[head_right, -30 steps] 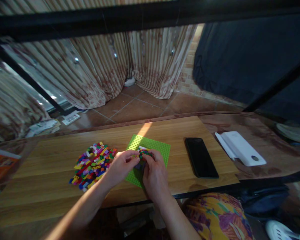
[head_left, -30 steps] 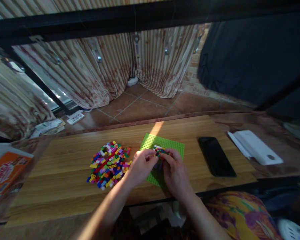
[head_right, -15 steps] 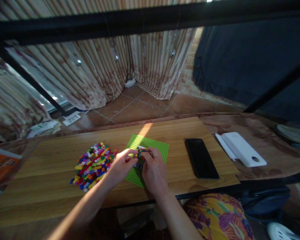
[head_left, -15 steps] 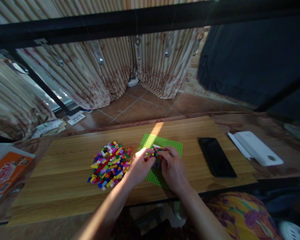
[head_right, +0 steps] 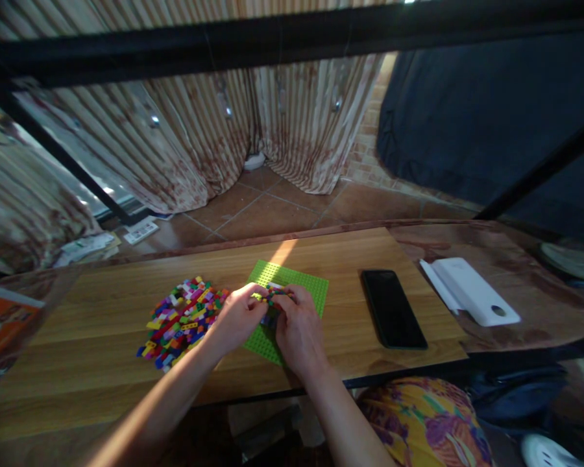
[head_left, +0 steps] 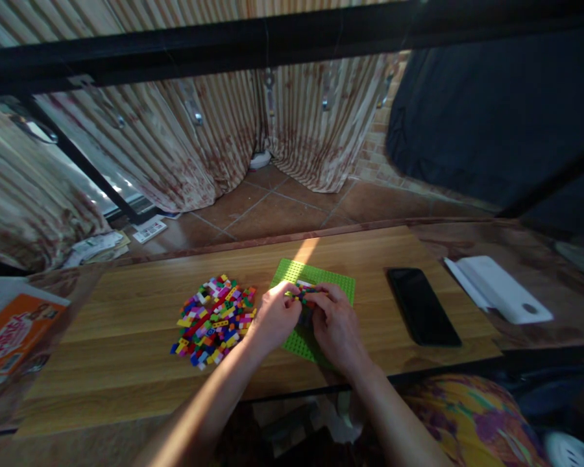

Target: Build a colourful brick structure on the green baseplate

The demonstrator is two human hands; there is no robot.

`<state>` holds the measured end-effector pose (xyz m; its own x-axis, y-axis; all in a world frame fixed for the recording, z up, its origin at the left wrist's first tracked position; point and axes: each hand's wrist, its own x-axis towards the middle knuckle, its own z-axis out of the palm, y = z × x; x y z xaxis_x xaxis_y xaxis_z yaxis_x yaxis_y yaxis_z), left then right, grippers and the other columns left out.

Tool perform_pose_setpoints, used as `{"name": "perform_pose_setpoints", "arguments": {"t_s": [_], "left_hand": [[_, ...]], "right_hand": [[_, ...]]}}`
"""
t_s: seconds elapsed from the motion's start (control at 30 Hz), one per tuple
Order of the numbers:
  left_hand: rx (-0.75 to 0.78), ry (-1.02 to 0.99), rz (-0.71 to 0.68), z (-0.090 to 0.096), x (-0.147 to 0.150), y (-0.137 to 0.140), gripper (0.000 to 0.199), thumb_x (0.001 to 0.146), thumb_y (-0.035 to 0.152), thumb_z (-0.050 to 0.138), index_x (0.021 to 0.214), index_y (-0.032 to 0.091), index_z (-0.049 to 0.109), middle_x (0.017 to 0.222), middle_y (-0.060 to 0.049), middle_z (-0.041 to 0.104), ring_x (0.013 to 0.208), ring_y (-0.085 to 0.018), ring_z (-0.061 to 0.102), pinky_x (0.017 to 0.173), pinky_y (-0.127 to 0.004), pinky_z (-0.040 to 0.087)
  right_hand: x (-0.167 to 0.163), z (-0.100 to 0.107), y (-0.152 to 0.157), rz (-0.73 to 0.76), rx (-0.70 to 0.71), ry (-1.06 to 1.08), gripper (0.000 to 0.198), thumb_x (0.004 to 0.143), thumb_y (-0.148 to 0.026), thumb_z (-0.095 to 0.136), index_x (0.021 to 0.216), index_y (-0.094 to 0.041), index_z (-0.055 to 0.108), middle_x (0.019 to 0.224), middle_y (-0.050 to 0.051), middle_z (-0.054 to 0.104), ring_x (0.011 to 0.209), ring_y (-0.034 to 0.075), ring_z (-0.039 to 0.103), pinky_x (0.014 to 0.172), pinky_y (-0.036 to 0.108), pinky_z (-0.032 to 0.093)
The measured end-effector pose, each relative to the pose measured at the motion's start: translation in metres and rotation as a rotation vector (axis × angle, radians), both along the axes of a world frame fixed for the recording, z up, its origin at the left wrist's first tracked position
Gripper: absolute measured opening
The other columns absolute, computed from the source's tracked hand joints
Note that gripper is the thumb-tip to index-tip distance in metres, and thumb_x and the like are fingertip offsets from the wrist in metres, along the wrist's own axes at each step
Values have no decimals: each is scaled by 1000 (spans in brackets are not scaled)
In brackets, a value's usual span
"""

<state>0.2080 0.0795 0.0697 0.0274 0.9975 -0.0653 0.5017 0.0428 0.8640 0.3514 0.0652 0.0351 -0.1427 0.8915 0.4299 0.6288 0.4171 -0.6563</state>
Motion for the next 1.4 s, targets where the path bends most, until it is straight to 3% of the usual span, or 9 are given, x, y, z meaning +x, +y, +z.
{"name": "perform_pose_setpoints", "arguments": {"t_s": [0.23, 0.47, 0.7, 0.97, 1.17, 1.4], "left_hand": [[18, -11, -24, -2, -1, -1, 20, 69, 16, 48, 81, 15, 64, 46, 9, 37, 43, -8, 32, 44, -20, 26], [32, -2, 8, -2, 1, -2, 18, 69, 15, 48, 80, 16, 63, 45, 10, 34, 43, -8, 31, 44, -20, 24], [36, 20, 30, -2, 2, -5, 14, 71, 16, 50, 79, 17, 61, 44, 11, 34, 42, -7, 32, 46, -19, 27], [81, 119, 21, -3, 3, -5, 15, 74, 17, 49, 83, 18, 62, 45, 10, 37, 42, -7, 34, 46, -19, 26], [70, 30, -1, -5, 0, -3, 10, 77, 19, 50, 80, 18, 59, 46, 10, 34, 42, -8, 31, 44, -19, 25], [123, 26, -27, -8, -3, 6, 15, 81, 22, 50, 69, 18, 58, 55, 5, 47, 53, -10, 41, 52, -21, 31]], "right_hand": [[-2, -1, 1, -1, -32, -41, 55, 75, 0, 45, 117, -28, 65, 112, 8, 56, 106, 22, 56, 89, 39, 53], [0, -1, 1, 12, -28, 25, 52, 75, -1, 43, 116, -25, 64, 112, 7, 57, 105, 21, 56, 92, 39, 51], [-1, 0, 1, -5, 1, 20, 37, 77, -2, 43, 99, -22, 65, 108, 8, 58, 103, 21, 57, 90, 39, 51], [-1, -2, 0, 8, 33, -47, 40, 77, -1, 46, 105, -22, 66, 116, 10, 56, 109, 23, 55, 93, 41, 51], [1, -4, 2, 37, 38, 28, 40, 77, -2, 46, 105, -23, 67, 117, 8, 56, 108, 22, 56, 94, 41, 51], [1, -3, 2, 56, -6, 53, 38, 75, -4, 49, 102, -22, 69, 117, 9, 58, 107, 22, 56, 93, 41, 50]]}}
